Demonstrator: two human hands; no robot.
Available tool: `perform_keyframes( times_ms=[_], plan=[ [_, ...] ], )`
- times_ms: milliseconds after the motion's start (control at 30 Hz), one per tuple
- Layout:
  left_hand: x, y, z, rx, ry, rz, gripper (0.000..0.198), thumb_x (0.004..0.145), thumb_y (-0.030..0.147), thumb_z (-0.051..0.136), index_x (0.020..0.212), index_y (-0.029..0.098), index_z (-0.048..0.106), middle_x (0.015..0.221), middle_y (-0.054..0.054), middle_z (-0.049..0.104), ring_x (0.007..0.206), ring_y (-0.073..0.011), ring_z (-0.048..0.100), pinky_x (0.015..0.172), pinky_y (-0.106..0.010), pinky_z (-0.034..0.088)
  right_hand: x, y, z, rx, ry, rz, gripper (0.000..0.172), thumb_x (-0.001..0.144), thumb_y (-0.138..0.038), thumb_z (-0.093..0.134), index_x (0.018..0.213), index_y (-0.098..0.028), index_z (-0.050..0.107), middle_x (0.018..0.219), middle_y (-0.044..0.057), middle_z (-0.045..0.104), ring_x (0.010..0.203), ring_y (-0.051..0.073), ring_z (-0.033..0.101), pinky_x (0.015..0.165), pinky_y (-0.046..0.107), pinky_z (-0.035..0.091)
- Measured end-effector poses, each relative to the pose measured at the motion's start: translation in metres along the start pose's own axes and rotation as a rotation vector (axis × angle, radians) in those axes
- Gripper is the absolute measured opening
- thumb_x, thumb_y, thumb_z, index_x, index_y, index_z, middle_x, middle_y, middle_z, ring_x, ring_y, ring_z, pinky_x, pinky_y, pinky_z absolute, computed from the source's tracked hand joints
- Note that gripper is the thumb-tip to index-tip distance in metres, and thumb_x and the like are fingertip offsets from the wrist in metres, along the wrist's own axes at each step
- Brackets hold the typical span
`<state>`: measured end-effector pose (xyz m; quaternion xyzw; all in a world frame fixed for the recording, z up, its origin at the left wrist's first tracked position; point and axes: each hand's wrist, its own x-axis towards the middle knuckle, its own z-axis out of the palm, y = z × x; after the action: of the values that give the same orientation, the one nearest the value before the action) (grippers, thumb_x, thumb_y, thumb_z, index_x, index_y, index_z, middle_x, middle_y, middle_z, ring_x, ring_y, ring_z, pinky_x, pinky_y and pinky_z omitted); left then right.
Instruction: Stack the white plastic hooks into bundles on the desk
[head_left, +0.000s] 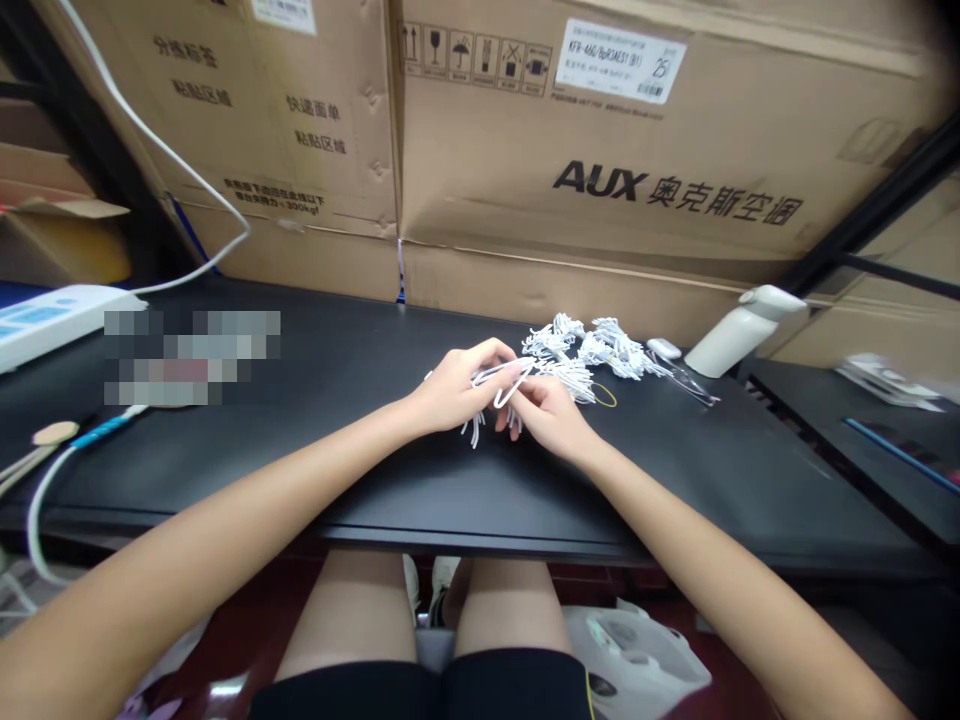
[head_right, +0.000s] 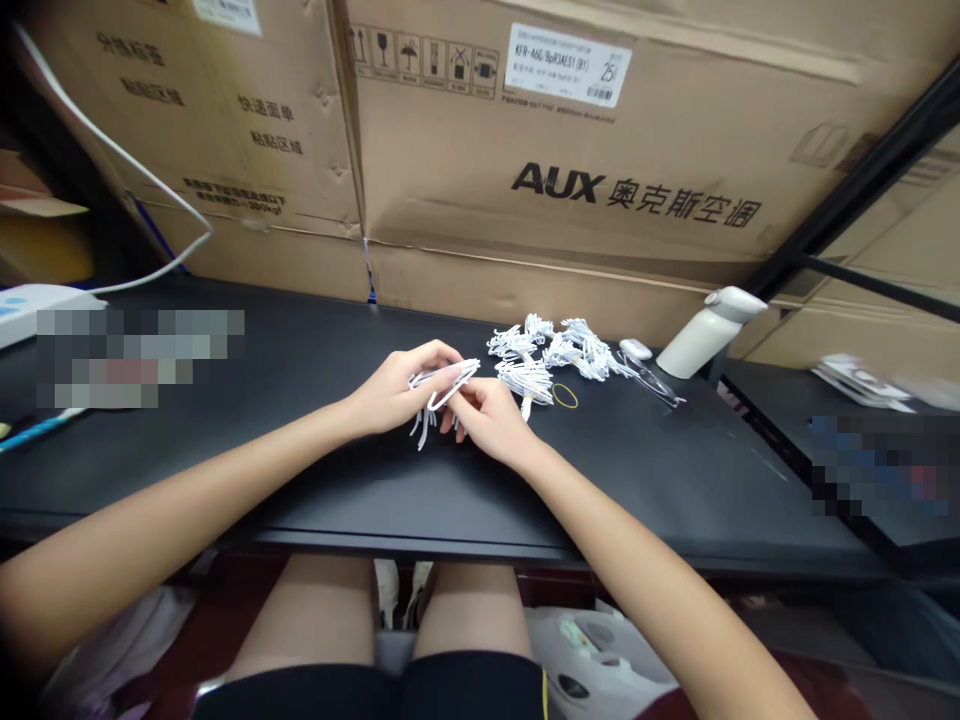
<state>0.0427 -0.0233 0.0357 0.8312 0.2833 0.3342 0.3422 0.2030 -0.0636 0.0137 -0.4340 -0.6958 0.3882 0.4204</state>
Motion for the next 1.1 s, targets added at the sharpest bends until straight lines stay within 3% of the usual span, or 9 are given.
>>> perform_keyframes(
  times_ms=[1100],
  plan=[
    [-0.001, -0.0025, 0.0005, 0.085, -0.001, 0.044, 0.036, 0.09, 0.048, 0.042, 0.102, 0.018, 0.057, 0.076, -0.002, 0.069, 0.067, -0.014, 0.061, 0.063, -0.024, 0.044, 0.0001, 0.0032, -0.0006, -0.053, -0.013, -0.022, 0.036, 0.089, -0.044, 0.046, 0.071, -0.015, 0.058, 0.056, 0.001, 0.061, 0.043, 0.01, 0.055, 0.044, 0.021, 0.046]
  ],
)
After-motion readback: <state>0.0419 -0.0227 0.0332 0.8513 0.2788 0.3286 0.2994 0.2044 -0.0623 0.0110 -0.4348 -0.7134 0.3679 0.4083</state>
